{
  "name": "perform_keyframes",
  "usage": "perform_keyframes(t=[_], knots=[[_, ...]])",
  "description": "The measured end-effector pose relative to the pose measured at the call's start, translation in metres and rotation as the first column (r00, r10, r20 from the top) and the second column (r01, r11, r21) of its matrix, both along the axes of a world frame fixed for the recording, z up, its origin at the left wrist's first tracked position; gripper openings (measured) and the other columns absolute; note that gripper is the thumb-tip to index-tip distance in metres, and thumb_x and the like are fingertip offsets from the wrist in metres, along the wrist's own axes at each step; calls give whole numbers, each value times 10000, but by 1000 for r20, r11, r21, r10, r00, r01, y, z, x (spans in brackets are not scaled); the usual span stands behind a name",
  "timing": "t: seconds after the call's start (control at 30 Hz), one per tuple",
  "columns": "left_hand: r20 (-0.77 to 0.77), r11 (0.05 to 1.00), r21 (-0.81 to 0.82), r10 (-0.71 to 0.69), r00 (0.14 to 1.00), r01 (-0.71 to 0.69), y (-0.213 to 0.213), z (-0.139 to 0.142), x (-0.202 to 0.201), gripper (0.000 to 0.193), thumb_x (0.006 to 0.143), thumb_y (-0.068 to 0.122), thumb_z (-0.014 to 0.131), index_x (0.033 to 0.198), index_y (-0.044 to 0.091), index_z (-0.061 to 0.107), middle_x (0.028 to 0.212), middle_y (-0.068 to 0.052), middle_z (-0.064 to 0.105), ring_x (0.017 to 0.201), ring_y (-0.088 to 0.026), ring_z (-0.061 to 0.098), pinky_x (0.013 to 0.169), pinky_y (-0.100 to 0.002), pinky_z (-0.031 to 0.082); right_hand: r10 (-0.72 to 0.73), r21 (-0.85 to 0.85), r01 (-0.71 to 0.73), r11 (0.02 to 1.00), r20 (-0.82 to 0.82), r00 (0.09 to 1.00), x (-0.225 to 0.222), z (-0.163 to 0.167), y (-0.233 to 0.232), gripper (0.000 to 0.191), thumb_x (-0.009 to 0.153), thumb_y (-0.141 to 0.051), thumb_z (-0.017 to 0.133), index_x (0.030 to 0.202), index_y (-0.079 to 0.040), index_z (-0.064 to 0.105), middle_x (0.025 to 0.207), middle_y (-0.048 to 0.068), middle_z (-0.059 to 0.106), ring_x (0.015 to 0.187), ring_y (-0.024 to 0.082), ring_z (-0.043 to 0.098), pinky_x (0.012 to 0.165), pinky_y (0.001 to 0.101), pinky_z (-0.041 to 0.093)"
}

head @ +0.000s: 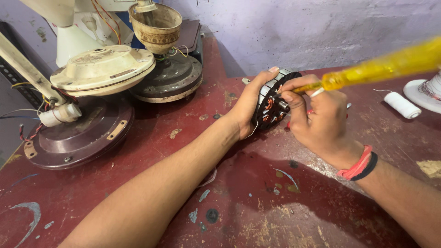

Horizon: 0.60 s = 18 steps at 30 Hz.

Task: The person uses a yellow-handled screwdriver to adjust copper windings on a motor rotor held in the left hand. The person repeatedly inserts the screwdriver into the rotor slots to push or align the windings while rotating the rotor as needed.

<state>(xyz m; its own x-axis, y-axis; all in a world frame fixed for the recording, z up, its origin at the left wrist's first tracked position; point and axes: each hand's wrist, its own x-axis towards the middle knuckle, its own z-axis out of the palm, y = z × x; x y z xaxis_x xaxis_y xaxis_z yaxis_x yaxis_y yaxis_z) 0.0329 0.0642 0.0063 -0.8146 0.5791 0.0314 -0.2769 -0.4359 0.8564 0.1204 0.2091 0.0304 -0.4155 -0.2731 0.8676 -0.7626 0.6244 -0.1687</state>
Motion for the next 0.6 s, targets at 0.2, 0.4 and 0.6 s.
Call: perform_keyframes(t=[0.2,0.4,0.6], knots=[[-14,1000,4,9,1000,-9,0,-1,0,505,854,588,665,1038,118,699,861,-50,708,713,-168,675,622,-306,550,-12,30,14,999,-36,999,2,0,0,17,1071,-9,639,1067,2,651,964,112,741,838,209,734,749,314,555],[-18,1000,-18,6,1000,-7,0,-1,-1,508,841,600,653,1011,125,705,840,-45,705,694,-156,671,596,-291,543,16,44,-13,999,-71,997,2,0,-1,14,1065,-9,646,1076,-1,643,979,110,731,850,229,730,757,328,556],[-25,1000,15,-25,999,25,1,-1,-3,491,868,595,652,1010,126,694,838,-40,701,687,-149,667,594,-289,541,17,38,-16,999,-47,999,3,3,0,23,1066,-18,647,1066,6,645,946,107,709,795,237,714,716,334,543]])
